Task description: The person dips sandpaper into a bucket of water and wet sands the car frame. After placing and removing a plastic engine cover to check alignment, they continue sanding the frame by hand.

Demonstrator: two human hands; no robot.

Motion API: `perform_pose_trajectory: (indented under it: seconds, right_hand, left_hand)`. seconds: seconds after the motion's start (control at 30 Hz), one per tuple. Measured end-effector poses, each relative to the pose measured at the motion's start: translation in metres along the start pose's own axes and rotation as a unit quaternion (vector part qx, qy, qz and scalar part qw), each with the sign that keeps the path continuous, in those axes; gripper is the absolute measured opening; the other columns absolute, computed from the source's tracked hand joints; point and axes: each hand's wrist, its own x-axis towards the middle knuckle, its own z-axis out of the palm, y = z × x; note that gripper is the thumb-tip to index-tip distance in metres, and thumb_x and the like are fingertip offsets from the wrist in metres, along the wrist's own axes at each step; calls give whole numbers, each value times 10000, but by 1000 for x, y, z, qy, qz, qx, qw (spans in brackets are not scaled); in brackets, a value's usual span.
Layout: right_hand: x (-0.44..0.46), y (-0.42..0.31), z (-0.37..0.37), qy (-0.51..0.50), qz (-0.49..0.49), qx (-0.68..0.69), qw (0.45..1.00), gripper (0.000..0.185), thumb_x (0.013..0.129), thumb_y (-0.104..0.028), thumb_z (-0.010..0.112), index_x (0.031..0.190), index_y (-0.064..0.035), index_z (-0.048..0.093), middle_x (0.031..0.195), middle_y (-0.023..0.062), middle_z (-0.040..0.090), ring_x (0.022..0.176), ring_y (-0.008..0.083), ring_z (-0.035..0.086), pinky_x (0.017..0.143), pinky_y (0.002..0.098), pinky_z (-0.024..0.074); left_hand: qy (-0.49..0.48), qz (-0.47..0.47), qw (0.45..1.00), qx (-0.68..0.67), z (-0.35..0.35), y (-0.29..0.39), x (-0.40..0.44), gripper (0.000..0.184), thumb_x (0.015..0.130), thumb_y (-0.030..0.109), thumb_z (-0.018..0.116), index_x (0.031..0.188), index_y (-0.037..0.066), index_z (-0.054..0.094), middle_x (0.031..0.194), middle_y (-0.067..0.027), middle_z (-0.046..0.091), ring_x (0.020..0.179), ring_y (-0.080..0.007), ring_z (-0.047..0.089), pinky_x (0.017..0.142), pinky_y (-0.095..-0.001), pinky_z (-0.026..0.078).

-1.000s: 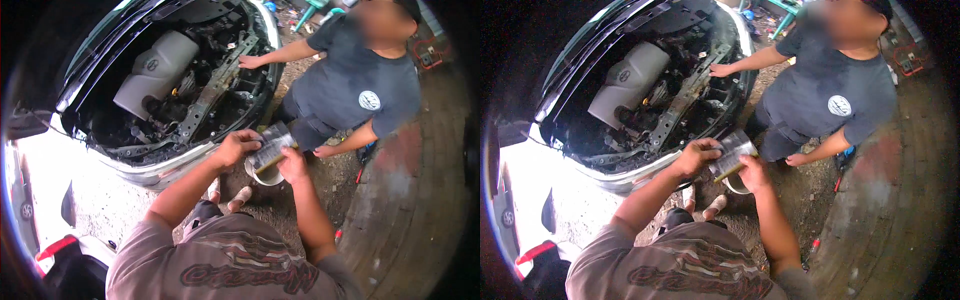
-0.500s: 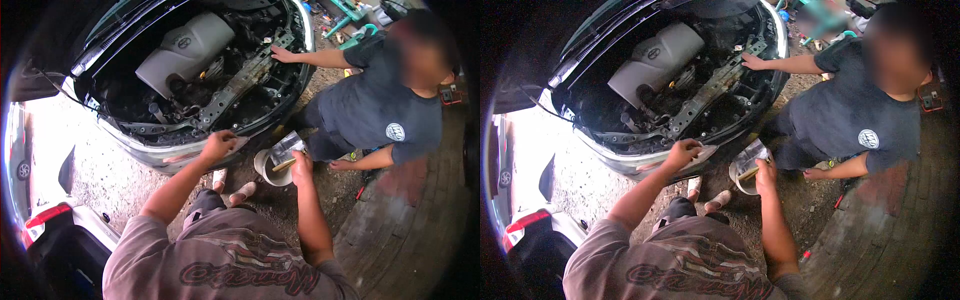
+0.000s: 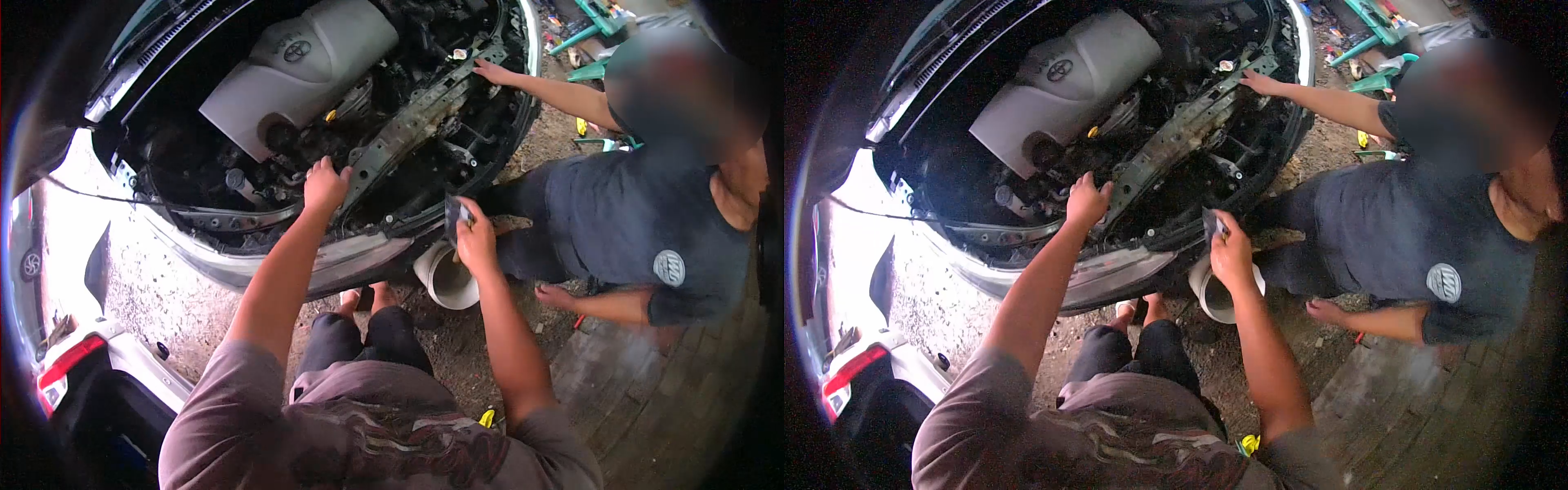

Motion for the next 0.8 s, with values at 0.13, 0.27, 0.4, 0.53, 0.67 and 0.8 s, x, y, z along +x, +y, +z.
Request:
perform_pose_trajectory:
  seconds: [0.13, 0.27, 0.4, 0.53, 0.67, 0.8]
  right_hand:
    - [100, -22, 19, 36, -243, -170, 954, 488, 973, -11, 617, 1452, -103, 634, 1362, 235, 691, 1213, 458, 669, 1010, 492, 559]
    - [198, -37, 57, 102, -390, -270, 874, 562, 914, -69, 693, 1470, -84, 613, 1452, 178, 648, 1378, 417, 573, 1146, 560, 457]
    - [241, 2, 120, -17, -467, -467, 751, 528, 990, -213, 610, 1505, -96, 600, 1551, 130, 595, 1504, 365, 474, 1232, 667, 309]
    - [239, 34, 132, -82, -500, -450, 735, 565, 1051, -223, 470, 1600, -98, 525, 1675, 123, 492, 1586, 336, 394, 1276, 692, 225]
    - [302, 8, 86, 20, -428, -533, 730, 568, 1021, -155, 506, 1579, -57, 533, 1678, 129, 489, 1581, 350, 396, 1265, 681, 255]
    - [283, -8, 100, -44, -413, -564, 714, 545, 1025, -183, 518, 1552, -55, 568, 1650, 143, 516, 1567, 351, 420, 1258, 678, 269]
  left_hand:
    - [41, -88, 994, 53, 48, 16, 36, 689, 1031, 579, 570, 1347, -29, 640, 1397, -258, 668, 1361, -457, 575, 1153, -602, 433]
    - [61, -99, 978, 174, 58, 33, 34, 645, 1094, 563, 437, 1409, 62, 691, 1430, -211, 682, 1408, -430, 545, 1218, -565, 361]
    - [22, -130, 980, 149, 50, 41, 42, 580, 1088, 536, 450, 1343, 96, 729, 1361, -162, 722, 1358, -375, 593, 1189, -541, 384]
    - [27, -141, 979, 144, 55, 41, 46, 562, 1080, 529, 464, 1306, 96, 742, 1359, -147, 726, 1322, -360, 617, 1182, -525, 390]
    - [20, -144, 978, 150, 57, 38, 48, 555, 1083, 530, 466, 1312, 108, 745, 1342, -139, 736, 1313, -354, 622, 1182, -525, 392]
    - [23, -139, 977, 158, 58, 37, 47, 553, 1085, 530, 467, 1308, 109, 748, 1326, -142, 743, 1299, -359, 631, 1180, -521, 396]
